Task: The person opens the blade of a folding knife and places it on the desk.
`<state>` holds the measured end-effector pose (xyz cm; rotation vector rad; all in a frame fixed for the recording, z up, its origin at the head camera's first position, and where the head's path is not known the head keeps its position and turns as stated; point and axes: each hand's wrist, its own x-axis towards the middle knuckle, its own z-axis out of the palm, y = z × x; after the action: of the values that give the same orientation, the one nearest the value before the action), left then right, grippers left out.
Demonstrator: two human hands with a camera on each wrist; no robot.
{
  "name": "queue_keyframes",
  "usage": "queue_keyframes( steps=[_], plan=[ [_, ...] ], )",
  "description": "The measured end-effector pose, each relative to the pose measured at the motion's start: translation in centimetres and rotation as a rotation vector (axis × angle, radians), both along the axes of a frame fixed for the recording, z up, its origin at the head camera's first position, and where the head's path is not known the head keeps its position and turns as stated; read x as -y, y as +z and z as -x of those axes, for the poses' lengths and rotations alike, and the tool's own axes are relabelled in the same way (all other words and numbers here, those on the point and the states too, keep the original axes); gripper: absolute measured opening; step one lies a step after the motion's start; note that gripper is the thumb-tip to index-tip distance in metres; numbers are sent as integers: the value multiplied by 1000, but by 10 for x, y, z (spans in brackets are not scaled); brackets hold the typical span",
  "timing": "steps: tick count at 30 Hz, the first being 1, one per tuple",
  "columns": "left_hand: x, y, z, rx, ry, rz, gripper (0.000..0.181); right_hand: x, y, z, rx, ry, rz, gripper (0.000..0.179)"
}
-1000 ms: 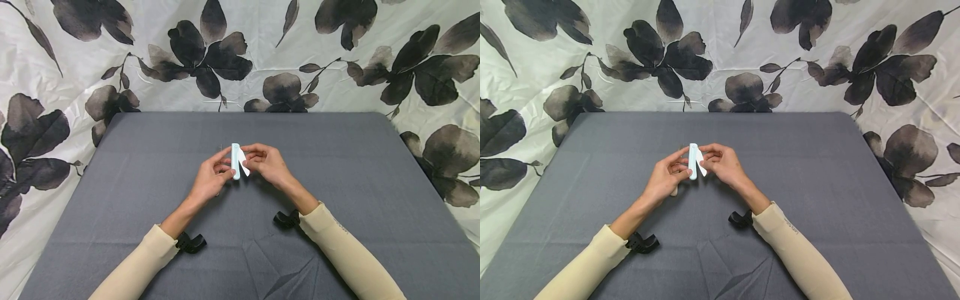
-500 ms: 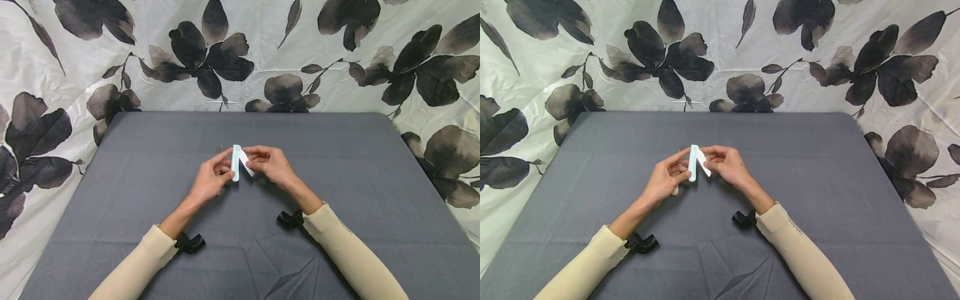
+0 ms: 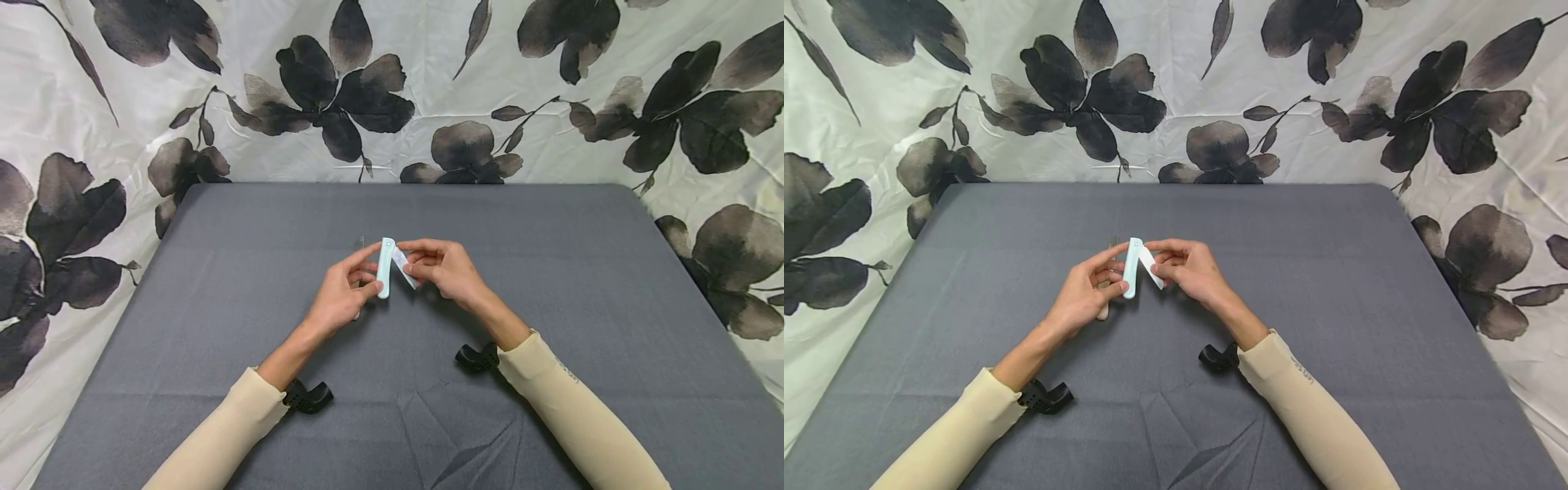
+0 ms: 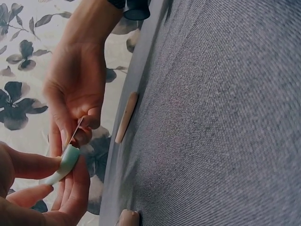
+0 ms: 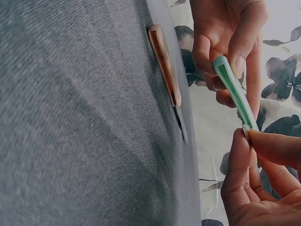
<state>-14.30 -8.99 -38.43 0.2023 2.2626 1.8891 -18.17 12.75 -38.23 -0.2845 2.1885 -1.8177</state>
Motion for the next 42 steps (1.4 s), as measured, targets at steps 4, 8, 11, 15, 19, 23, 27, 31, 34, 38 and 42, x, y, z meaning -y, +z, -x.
queue_keyframes(
  steps=[4, 8, 11, 15, 19, 23, 27, 31, 34, 38, 42],
  plan=[
    [1, -1, -1, 6, -19, 14, 67, -3, -2, -2, 16, 14, -14, 38],
    [2, -1, -3, 9, -41, 26, 67, -7, -2, -4, 36, 25, -26, 37],
    [3, -1, -3, 2, -54, 37, 67, -10, -2, -5, 33, 29, -34, 36],
    [4, -2, -4, -2, -72, 60, 67, -13, -3, -6, 7, 33, -58, 34],
    [5, -3, -5, 4, -90, 83, 68, -16, -6, -6, -10, 38, -77, 32],
    [6, -6, -6, 5, -103, 95, 68, -19, -8, -8, -5, 51, -84, 32],
    [6, -7, -8, 3, -120, 102, 67, -22, -10, -9, -3, 69, -83, 34],
    [9, -6, -7, 10, -145, 98, 67, -24, -9, -7, 2, 90, -84, 35],
    [11, -5, -6, 10, -169, 95, 66, -25, -9, -7, 7, 107, -92, 35],
    [14, -6, -4, 6, -201, 102, 65, -27, -9, -5, 15, 123, -102, 36],
    [16, -7, -3, 14, -219, 114, 64, -28, -9, -5, 25, 132, -106, 35]
  ],
)
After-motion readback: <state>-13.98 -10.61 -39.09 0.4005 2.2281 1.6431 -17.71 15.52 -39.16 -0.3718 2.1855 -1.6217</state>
